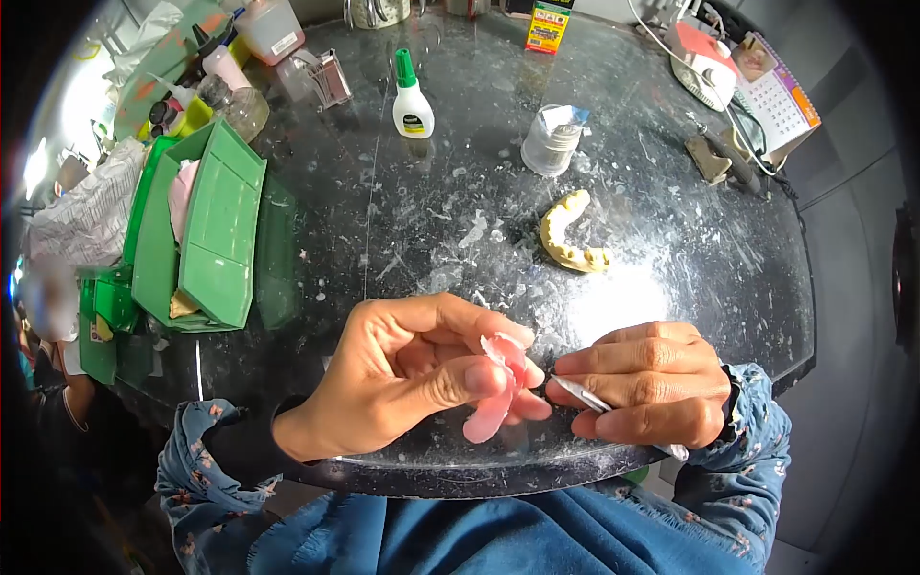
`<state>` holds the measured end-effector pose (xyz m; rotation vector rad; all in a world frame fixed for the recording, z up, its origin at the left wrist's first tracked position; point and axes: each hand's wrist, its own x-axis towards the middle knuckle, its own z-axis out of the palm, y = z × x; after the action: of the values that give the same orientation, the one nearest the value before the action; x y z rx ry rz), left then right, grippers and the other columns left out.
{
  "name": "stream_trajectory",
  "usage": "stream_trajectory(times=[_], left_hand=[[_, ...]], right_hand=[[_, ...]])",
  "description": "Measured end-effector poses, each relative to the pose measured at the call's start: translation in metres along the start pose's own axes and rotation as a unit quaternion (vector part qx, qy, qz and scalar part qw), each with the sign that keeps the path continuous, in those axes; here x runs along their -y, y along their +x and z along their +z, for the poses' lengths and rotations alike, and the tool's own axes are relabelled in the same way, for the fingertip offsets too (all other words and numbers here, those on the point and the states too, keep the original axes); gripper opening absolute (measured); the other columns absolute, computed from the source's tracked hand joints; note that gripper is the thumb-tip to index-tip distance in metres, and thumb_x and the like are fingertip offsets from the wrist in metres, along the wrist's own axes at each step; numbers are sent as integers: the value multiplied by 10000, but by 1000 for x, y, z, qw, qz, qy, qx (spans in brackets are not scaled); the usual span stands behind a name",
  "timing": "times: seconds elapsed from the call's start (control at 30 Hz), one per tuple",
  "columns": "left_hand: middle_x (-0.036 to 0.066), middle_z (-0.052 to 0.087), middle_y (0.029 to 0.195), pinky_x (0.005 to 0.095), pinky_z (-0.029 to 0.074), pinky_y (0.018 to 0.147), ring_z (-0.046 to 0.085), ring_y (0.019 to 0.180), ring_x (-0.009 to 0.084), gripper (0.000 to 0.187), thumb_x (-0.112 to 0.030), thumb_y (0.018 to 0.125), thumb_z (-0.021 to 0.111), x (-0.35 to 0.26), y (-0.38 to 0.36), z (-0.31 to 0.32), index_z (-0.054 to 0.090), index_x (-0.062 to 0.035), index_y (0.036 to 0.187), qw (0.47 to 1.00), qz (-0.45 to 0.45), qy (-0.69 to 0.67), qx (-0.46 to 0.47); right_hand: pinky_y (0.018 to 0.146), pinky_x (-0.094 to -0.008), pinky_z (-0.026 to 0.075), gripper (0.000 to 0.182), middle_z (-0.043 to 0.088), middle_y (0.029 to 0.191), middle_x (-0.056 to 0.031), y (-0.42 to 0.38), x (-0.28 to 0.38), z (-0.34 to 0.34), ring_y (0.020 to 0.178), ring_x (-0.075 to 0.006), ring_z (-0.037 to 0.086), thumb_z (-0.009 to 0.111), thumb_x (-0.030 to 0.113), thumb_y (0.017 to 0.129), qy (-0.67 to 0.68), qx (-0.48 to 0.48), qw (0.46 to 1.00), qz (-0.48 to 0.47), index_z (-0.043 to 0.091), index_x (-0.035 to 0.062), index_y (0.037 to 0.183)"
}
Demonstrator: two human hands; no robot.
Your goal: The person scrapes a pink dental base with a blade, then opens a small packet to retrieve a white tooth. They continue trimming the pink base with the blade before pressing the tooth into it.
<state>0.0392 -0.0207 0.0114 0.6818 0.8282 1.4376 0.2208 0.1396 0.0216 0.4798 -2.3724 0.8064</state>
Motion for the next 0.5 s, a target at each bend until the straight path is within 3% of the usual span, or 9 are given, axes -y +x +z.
stream_trajectory(times=[0.07, 0.17, 0.37, 0.47, 0.5], left_hand=[[246, 648, 909, 445, 581, 730, 683, 810, 354, 342, -196, 852, 679, 0, 2, 3, 530, 26, 1065, 999, 5, 26, -23], [192, 666, 943, 358, 559, 786, 683, 855, 281, 291, -113, 881, 640, 0, 1, -2, 571, 67, 1099, 1000, -3, -24, 13], [179, 668, 905, 320, 558, 725, 689, 805, 259, 263, -91, 876, 649, -6, 0, 1, 591, 81, 1065, 998, -55, -25, -1], [230, 651, 859, 392, 583, 648, 686, 710, 321, 253, -78, 839, 638, -7, 1, 3, 581, 73, 1033, 996, -84, 14, -26], [177, 667, 868, 314, 557, 694, 681, 734, 222, 223, -59, 872, 638, -6, 0, 1, 603, 91, 1035, 997, -75, -32, 4]], right_hand=[[677, -332, 562, 200, 699, 886, -130, 0, 0, 1, 873, -248, 682, 780, 78, 693, -6, -7, 1000, 5, 609, 68, 798], [661, -326, 564, 229, 693, 850, -148, 3, -5, 1, 832, -260, 686, 778, 105, 704, -7, -6, 1000, -29, 606, 50, 843], [655, -318, 564, 157, 690, 837, -160, 3, -9, 7, 805, -261, 686, 726, 66, 754, -38, -25, 997, -56, 607, 30, 850], [655, -317, 564, 125, 690, 844, -162, 4, -10, 5, 807, -259, 686, 709, 41, 761, -48, -13, 996, -68, 613, 27, 840], [655, -318, 564, 120, 690, 848, -163, 4, -10, 3, 809, -260, 686, 706, 34, 760, -50, -4, 996, -74, 615, 26, 838]])
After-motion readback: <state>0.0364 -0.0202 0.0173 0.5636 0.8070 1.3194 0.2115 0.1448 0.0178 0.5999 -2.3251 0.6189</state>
